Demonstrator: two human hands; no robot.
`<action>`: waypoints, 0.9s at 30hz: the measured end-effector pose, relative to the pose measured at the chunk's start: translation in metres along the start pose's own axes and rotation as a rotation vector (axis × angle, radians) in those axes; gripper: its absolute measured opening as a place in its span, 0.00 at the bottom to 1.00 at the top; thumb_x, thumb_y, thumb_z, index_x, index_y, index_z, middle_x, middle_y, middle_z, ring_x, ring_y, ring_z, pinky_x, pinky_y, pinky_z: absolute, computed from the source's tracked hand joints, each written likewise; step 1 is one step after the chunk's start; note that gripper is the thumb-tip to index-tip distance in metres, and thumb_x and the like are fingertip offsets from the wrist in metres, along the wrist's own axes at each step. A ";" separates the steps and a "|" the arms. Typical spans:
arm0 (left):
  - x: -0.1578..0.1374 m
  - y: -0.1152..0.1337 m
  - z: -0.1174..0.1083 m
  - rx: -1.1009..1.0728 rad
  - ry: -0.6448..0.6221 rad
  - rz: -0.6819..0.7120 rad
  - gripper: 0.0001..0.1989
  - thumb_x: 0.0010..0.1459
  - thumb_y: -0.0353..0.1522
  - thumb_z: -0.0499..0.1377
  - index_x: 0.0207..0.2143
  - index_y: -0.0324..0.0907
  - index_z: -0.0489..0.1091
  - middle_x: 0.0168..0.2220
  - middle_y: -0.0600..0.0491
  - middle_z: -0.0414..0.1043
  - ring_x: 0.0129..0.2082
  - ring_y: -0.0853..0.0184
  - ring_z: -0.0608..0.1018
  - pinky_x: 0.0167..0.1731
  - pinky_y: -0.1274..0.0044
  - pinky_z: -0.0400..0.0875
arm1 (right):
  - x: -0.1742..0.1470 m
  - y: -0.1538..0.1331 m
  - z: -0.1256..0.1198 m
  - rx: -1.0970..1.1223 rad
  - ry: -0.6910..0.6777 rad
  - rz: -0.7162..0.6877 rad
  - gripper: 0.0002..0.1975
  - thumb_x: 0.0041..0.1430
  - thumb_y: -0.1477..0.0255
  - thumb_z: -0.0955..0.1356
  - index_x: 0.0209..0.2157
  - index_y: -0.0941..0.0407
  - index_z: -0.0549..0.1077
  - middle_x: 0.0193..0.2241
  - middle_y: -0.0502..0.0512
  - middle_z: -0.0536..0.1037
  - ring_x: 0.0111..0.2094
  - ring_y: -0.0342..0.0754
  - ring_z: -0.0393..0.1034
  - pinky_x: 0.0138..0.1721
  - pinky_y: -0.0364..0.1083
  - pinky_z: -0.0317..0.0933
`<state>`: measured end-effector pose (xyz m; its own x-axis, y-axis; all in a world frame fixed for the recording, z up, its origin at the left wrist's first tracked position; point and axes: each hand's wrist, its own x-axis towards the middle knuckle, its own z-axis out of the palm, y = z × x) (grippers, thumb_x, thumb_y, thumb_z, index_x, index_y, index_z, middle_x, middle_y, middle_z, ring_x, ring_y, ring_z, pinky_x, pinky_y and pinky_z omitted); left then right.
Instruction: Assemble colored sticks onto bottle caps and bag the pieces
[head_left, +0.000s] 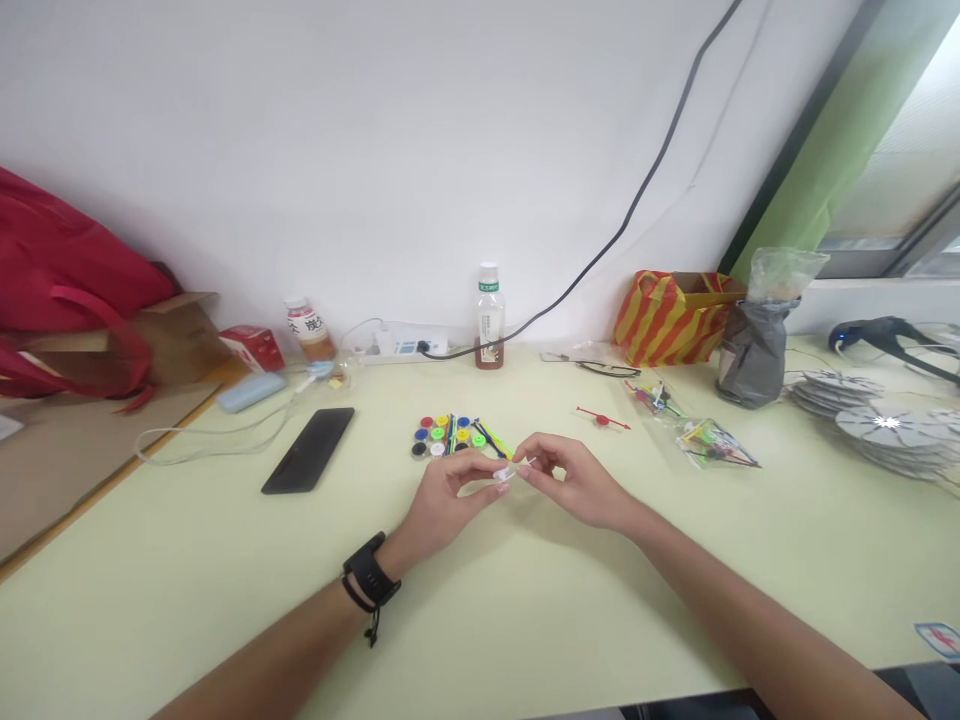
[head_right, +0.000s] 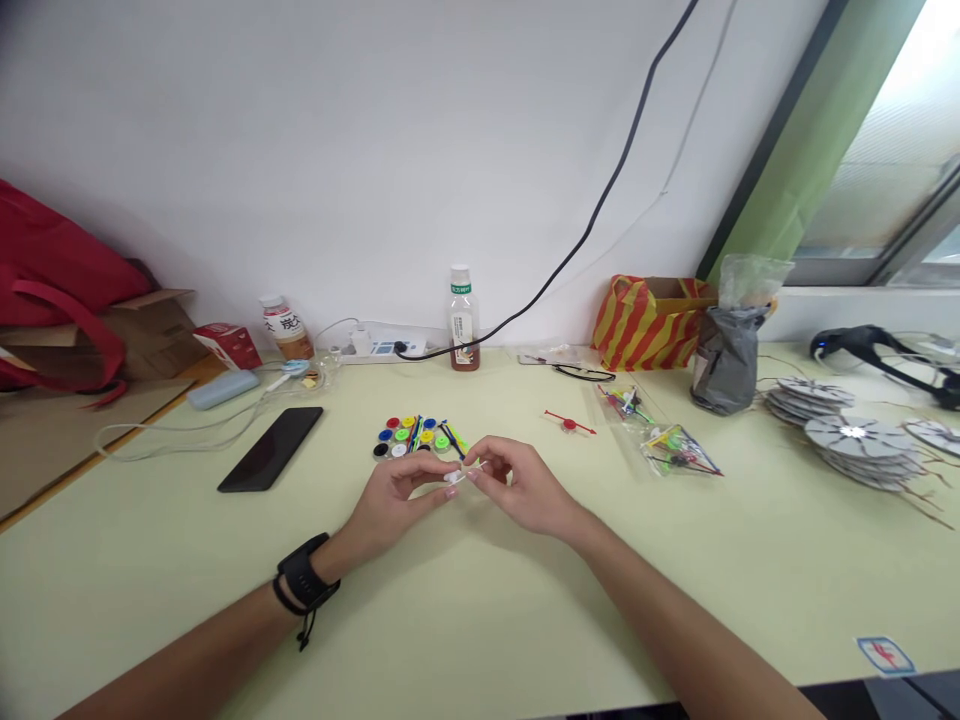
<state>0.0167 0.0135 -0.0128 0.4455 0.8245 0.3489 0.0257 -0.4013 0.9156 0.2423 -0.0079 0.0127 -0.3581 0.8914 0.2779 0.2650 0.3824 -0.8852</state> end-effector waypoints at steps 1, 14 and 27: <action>0.000 0.000 0.000 0.014 -0.004 0.006 0.09 0.58 0.31 0.69 0.42 0.41 0.81 0.42 0.46 0.81 0.44 0.60 0.81 0.49 0.68 0.76 | 0.000 0.000 0.000 0.004 0.001 -0.001 0.11 0.67 0.62 0.68 0.42 0.55 0.75 0.26 0.47 0.68 0.28 0.44 0.62 0.30 0.43 0.58; 0.001 0.011 0.001 -0.167 -0.077 -0.088 0.08 0.61 0.33 0.67 0.41 0.39 0.79 0.45 0.45 0.81 0.47 0.59 0.81 0.52 0.68 0.76 | 0.001 0.001 0.002 0.017 0.037 -0.014 0.11 0.68 0.62 0.67 0.42 0.55 0.75 0.28 0.48 0.67 0.30 0.44 0.62 0.32 0.44 0.60; 0.004 0.004 -0.002 -0.248 0.036 -0.260 0.15 0.57 0.36 0.71 0.45 0.41 0.79 0.46 0.47 0.80 0.47 0.62 0.81 0.53 0.69 0.75 | -0.004 0.002 -0.005 -0.175 0.197 -0.180 0.15 0.70 0.66 0.64 0.56 0.50 0.70 0.34 0.52 0.71 0.32 0.47 0.66 0.36 0.48 0.65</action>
<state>0.0167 0.0160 -0.0077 0.4206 0.9017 0.1008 -0.0861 -0.0709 0.9938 0.2489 -0.0094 0.0121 -0.2374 0.8290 0.5064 0.3690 0.5592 -0.7424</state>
